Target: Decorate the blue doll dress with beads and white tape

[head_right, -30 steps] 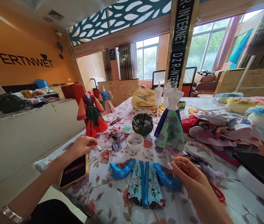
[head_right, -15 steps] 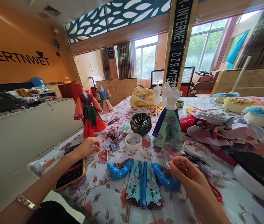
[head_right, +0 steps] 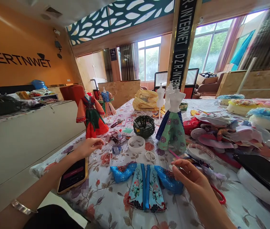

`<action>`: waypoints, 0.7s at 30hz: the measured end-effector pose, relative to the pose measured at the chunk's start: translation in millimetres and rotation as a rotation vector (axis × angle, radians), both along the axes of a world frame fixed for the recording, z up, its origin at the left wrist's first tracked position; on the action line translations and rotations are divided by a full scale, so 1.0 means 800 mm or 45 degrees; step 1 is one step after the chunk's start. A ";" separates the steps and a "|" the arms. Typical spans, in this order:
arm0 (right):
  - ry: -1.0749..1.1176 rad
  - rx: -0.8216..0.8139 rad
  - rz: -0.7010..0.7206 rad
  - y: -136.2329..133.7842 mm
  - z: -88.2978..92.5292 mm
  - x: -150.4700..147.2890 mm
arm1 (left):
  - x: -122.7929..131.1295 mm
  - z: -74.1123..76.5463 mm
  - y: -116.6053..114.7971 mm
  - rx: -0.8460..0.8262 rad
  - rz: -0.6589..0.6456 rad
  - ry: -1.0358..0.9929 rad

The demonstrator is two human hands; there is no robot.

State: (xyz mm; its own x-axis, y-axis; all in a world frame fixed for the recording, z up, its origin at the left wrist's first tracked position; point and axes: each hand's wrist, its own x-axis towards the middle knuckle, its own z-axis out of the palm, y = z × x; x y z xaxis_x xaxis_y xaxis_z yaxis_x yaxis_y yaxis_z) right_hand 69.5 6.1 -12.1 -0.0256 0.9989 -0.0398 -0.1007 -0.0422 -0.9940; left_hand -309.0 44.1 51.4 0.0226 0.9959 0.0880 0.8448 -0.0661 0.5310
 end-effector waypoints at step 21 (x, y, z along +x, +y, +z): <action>0.012 -0.003 -0.024 0.002 -0.003 -0.001 | -0.011 -0.005 0.006 -0.020 -0.034 -0.202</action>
State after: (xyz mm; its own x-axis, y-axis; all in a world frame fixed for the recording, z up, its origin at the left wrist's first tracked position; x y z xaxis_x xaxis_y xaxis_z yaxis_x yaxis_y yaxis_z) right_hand 68.4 7.4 -14.3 -0.0068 0.9991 -0.0419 -0.1105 -0.0423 -0.9930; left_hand -317.9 48.8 47.0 0.0361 0.9964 0.0770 0.7484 -0.0780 0.6586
